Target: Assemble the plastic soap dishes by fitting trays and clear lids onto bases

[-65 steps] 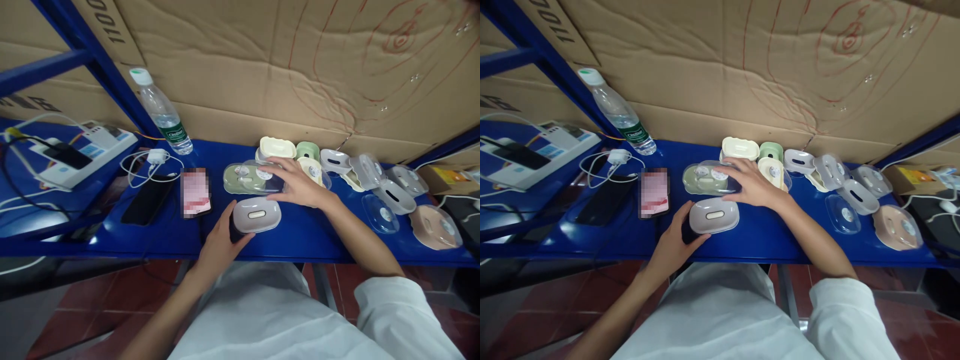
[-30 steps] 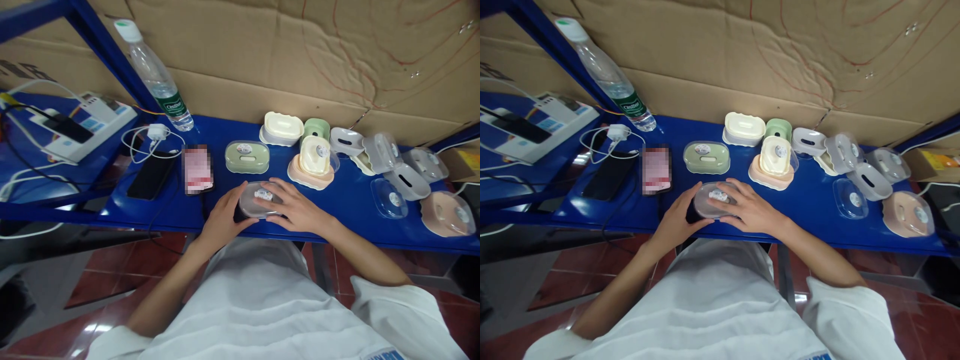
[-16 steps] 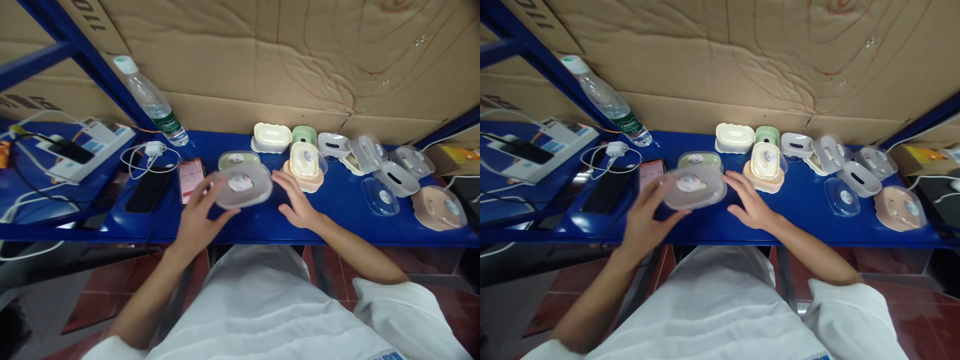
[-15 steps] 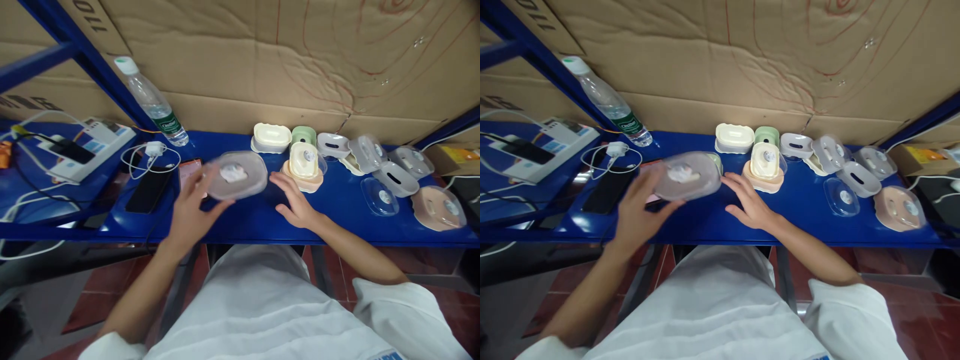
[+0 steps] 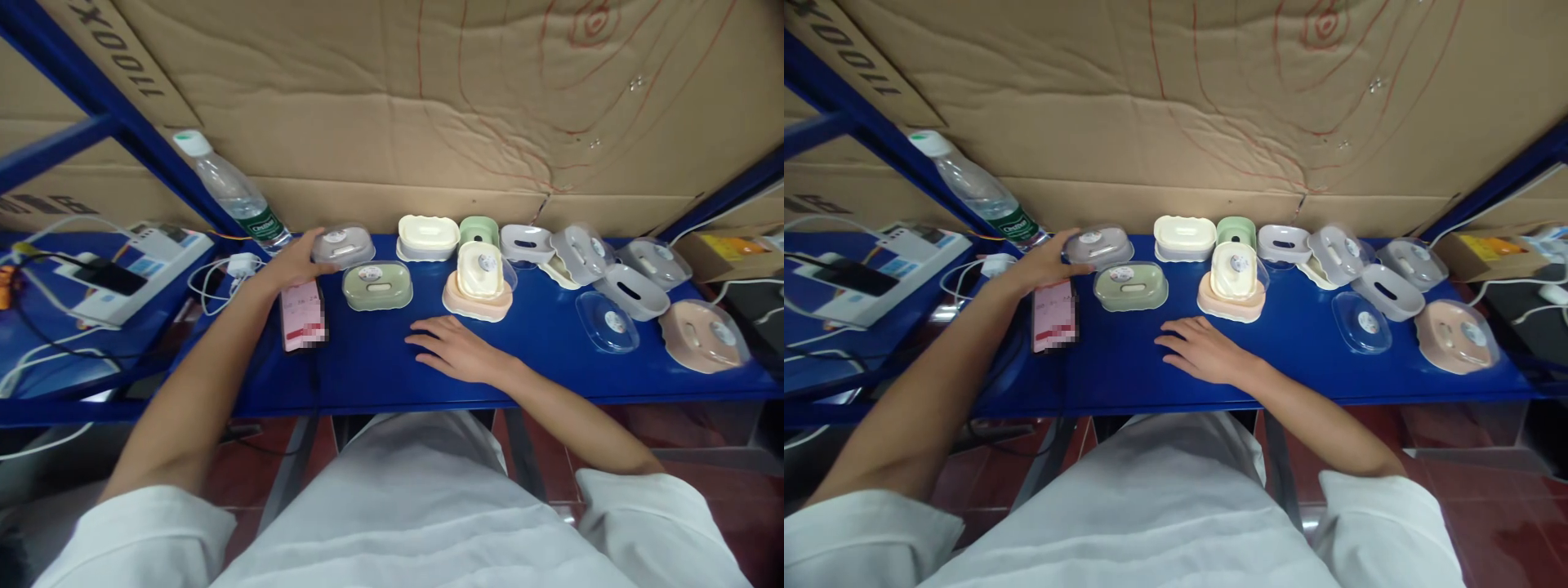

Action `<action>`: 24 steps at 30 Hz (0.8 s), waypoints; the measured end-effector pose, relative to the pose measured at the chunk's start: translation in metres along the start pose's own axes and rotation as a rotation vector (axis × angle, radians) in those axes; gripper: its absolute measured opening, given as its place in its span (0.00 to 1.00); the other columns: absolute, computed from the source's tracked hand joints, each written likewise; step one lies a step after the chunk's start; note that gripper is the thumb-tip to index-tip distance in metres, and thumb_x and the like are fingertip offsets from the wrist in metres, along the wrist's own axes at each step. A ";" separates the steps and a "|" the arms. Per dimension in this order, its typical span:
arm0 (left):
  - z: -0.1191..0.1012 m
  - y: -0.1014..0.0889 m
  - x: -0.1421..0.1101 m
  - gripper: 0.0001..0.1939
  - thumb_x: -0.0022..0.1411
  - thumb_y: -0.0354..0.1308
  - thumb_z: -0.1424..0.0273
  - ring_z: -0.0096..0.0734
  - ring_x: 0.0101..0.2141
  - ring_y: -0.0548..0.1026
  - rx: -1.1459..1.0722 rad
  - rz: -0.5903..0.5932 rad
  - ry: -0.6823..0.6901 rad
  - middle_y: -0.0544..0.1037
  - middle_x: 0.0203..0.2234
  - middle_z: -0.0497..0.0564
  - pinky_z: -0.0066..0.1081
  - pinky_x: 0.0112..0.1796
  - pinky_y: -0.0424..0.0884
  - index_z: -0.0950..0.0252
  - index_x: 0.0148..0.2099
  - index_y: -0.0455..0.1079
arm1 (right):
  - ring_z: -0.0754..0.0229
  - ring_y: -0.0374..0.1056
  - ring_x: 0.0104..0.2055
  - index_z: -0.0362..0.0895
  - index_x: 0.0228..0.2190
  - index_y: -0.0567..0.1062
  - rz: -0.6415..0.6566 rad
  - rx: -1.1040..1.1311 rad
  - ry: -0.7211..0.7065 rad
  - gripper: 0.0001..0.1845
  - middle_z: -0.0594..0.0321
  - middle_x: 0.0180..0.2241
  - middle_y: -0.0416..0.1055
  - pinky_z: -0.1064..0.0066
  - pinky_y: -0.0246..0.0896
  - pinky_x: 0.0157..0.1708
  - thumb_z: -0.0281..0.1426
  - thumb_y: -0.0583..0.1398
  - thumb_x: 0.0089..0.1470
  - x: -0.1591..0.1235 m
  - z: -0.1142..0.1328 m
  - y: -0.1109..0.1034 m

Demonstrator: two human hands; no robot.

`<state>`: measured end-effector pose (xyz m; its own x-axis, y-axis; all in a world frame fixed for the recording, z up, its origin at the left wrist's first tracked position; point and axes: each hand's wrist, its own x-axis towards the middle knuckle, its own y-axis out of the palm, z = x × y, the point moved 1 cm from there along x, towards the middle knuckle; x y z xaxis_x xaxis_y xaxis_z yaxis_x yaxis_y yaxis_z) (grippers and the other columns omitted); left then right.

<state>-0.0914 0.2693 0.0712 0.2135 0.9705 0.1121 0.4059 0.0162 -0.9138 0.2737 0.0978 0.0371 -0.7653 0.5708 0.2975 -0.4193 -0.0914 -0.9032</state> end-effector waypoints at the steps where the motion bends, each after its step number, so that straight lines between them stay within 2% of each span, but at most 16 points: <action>1: -0.004 -0.001 0.001 0.49 0.67 0.70 0.51 0.64 0.68 0.67 0.008 -0.005 0.006 0.67 0.70 0.71 0.58 0.67 0.64 0.78 0.75 0.57 | 0.45 0.71 0.64 0.42 0.61 0.78 0.014 -0.010 0.001 0.21 0.46 0.62 0.75 0.49 0.67 0.63 0.39 0.56 0.77 0.000 0.000 0.000; 3: -0.023 -0.003 0.007 0.44 0.70 0.68 0.55 0.65 0.73 0.57 0.028 -0.064 0.049 0.59 0.74 0.71 0.60 0.71 0.55 0.75 0.75 0.58 | 0.45 0.71 0.64 0.42 0.61 0.78 0.039 -0.023 0.002 0.21 0.45 0.62 0.75 0.50 0.67 0.63 0.39 0.56 0.77 0.001 0.002 0.001; 4: -0.036 -0.004 0.011 0.38 0.73 0.64 0.57 0.60 0.75 0.55 0.033 -0.090 0.096 0.58 0.76 0.67 0.56 0.73 0.53 0.70 0.76 0.59 | 0.45 0.70 0.64 0.42 0.62 0.78 0.048 -0.024 0.002 0.22 0.45 0.62 0.75 0.50 0.67 0.63 0.39 0.56 0.77 0.001 0.002 0.001; 5: -0.053 -0.003 0.017 0.33 0.74 0.61 0.60 0.55 0.73 0.59 0.045 -0.128 0.200 0.61 0.74 0.64 0.52 0.72 0.55 0.66 0.75 0.62 | 0.45 0.70 0.64 0.41 0.62 0.78 0.055 -0.021 0.002 0.22 0.45 0.62 0.75 0.50 0.67 0.63 0.39 0.56 0.77 0.002 0.002 0.000; 6: -0.071 -0.001 0.023 0.30 0.75 0.59 0.61 0.52 0.70 0.65 0.051 -0.117 0.301 0.66 0.71 0.62 0.49 0.71 0.58 0.63 0.73 0.66 | 0.45 0.70 0.64 0.41 0.62 0.78 0.059 -0.016 0.004 0.22 0.45 0.62 0.75 0.50 0.66 0.63 0.40 0.56 0.77 0.002 0.002 0.000; 9: -0.121 0.011 0.043 0.21 0.69 0.64 0.64 0.55 0.65 0.71 0.140 0.029 0.479 0.75 0.65 0.59 0.52 0.67 0.63 0.61 0.63 0.76 | 0.46 0.70 0.63 0.42 0.61 0.79 0.059 0.011 0.011 0.22 0.47 0.61 0.76 0.51 0.66 0.63 0.40 0.57 0.77 0.003 0.001 -0.001; 12: -0.148 0.021 0.057 0.10 0.66 0.65 0.69 0.55 0.61 0.74 0.175 0.069 0.447 0.80 0.57 0.60 0.54 0.65 0.62 0.63 0.49 0.80 | 0.48 0.71 0.62 0.43 0.60 0.79 0.047 0.031 0.014 0.20 0.49 0.61 0.77 0.52 0.67 0.63 0.40 0.57 0.77 0.004 -0.002 -0.002; 14: -0.154 0.021 0.056 0.07 0.67 0.63 0.67 0.52 0.57 0.76 0.058 0.038 0.444 0.82 0.52 0.59 0.52 0.63 0.66 0.63 0.44 0.78 | 0.49 0.72 0.61 0.44 0.59 0.79 0.039 0.022 0.008 0.20 0.49 0.60 0.78 0.53 0.68 0.63 0.40 0.57 0.77 0.004 -0.003 -0.003; 16: -0.156 0.014 0.042 0.09 0.70 0.61 0.62 0.48 0.53 0.78 -0.151 -0.026 0.461 0.82 0.49 0.57 0.49 0.59 0.69 0.62 0.44 0.76 | 0.50 0.74 0.60 0.43 0.60 0.79 0.012 -0.015 -0.015 0.20 0.49 0.59 0.78 0.54 0.70 0.61 0.39 0.56 0.77 0.004 -0.003 -0.005; 18: -0.156 0.002 0.016 0.14 0.70 0.60 0.57 0.43 0.49 0.79 -0.403 -0.080 0.400 0.83 0.48 0.55 0.45 0.56 0.73 0.62 0.46 0.74 | 0.49 0.73 0.62 0.44 0.63 0.76 -0.065 -0.085 -0.042 0.21 0.48 0.60 0.77 0.53 0.70 0.62 0.38 0.56 0.77 0.001 -0.001 -0.007; 20: -0.154 -0.008 -0.022 0.19 0.69 0.62 0.50 0.40 0.41 0.80 -0.654 -0.024 0.234 0.82 0.41 0.52 0.41 0.47 0.78 0.61 0.46 0.72 | 0.47 0.70 0.66 0.49 0.66 0.74 -0.191 -0.173 -0.027 0.22 0.49 0.64 0.75 0.50 0.67 0.65 0.36 0.58 0.76 -0.003 0.004 -0.011; 22: -0.150 -0.012 -0.065 0.22 0.67 0.64 0.46 0.41 0.40 0.81 -0.856 0.053 0.037 0.82 0.38 0.51 0.42 0.45 0.80 0.59 0.45 0.73 | 0.45 0.68 0.69 0.58 0.66 0.74 -0.298 -0.251 0.041 0.22 0.53 0.66 0.72 0.44 0.62 0.69 0.37 0.61 0.74 -0.008 0.009 -0.015; 24: -0.143 -0.006 -0.106 0.24 0.63 0.67 0.43 0.45 0.41 0.83 -1.051 0.171 -0.158 0.83 0.38 0.53 0.44 0.43 0.81 0.59 0.44 0.74 | 0.40 0.63 0.73 0.62 0.65 0.74 -0.304 -0.277 0.083 0.24 0.54 0.68 0.71 0.38 0.55 0.72 0.42 0.64 0.71 -0.009 0.014 -0.020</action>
<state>0.0101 0.1318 0.1209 0.2535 0.9615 -0.1059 0.9580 -0.2647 -0.1106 0.2825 0.0828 0.0568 -0.5802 0.6033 0.5472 -0.4640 0.3073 -0.8308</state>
